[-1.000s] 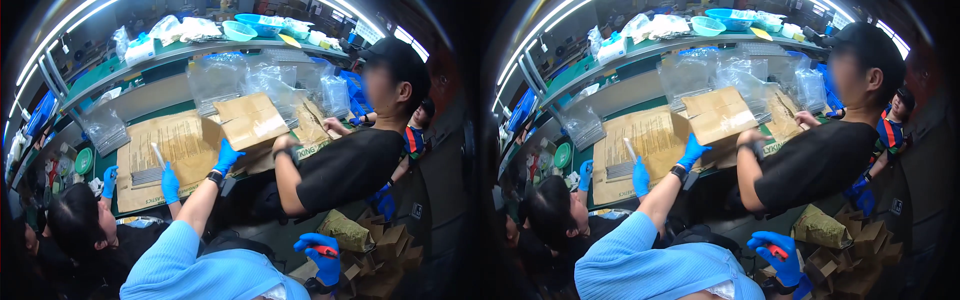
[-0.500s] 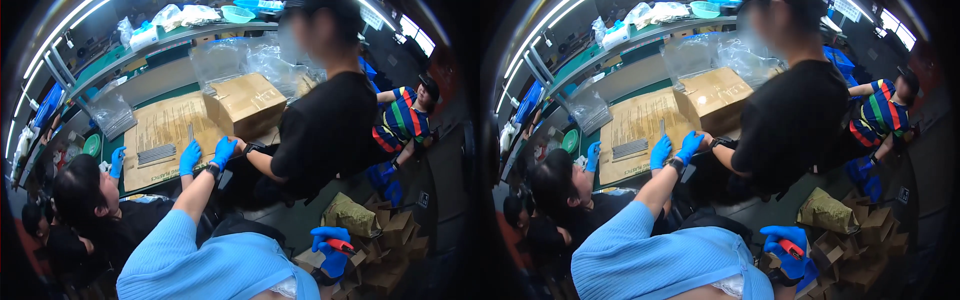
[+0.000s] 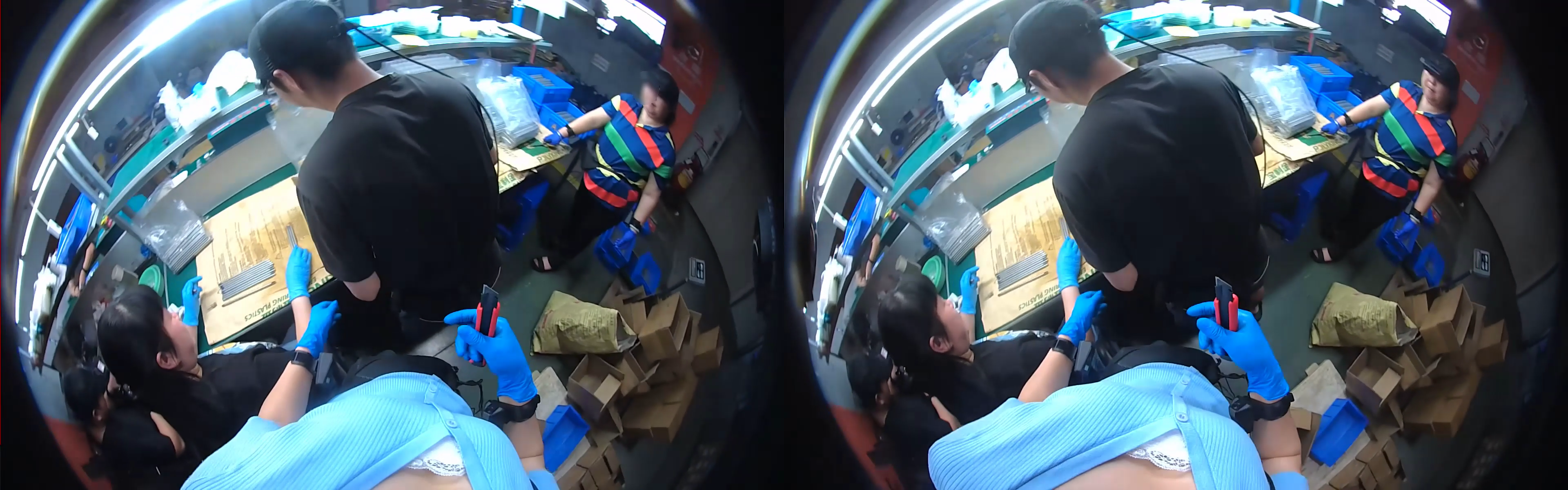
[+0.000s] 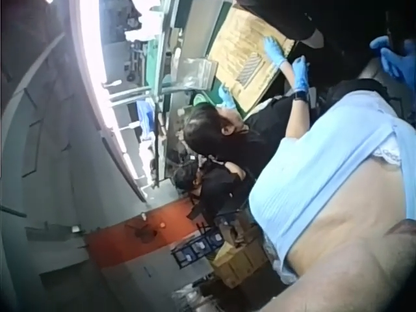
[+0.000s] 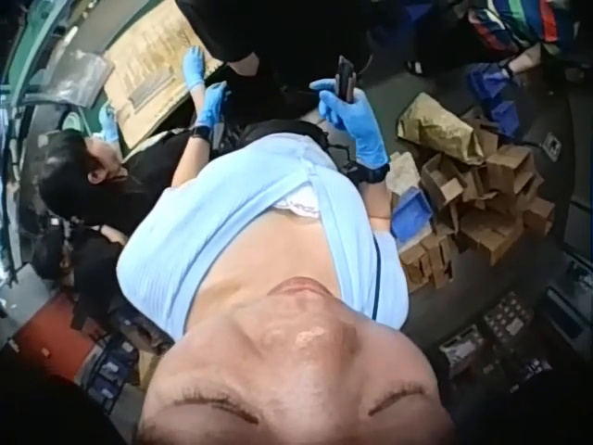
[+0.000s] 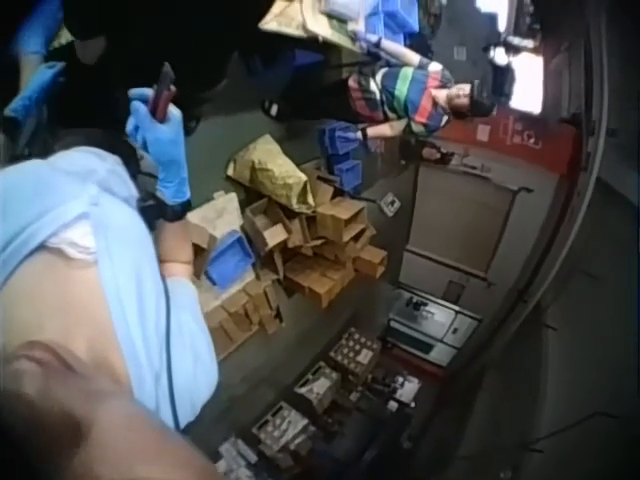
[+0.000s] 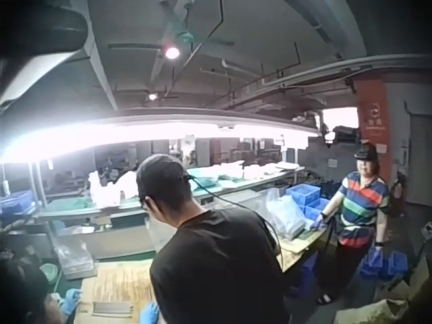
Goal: The person bags bundles of metal rods, uses a utility knife to trim the plastic bags, and then places the finished bundles into a cardboard box.
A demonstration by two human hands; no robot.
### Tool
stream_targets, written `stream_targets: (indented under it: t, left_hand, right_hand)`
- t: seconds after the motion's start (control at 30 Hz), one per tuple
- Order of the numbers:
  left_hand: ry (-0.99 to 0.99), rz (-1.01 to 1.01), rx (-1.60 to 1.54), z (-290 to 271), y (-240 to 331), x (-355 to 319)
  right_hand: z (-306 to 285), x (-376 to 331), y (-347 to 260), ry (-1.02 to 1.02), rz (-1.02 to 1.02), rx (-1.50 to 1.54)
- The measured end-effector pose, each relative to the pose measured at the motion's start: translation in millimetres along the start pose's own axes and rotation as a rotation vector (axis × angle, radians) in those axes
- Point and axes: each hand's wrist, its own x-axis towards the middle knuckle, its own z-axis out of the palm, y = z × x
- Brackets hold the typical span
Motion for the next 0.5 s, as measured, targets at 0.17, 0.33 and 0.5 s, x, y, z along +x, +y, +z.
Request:
stream_targets:
  t: [0.17, 0.33, 0.5]
  left_hand:
    - [-0.018, 0.107, -0.104, 8.7, 3.4, 3.4]
    - [0.009, 0.12, -0.063, 8.9, -19.0, 5.4]
    - [0.044, 0.102, -0.029, -8.4, -43.4, -1.8]
  right_hand:
    - [17.1, 24.5, 21.7, -0.132, 0.081, -0.237]
    - [20.5, 37.8, 68.4, -0.272, -0.009, -0.802]
    - [28.8, 39.8, 68.5, -0.284, 0.012, -0.906]
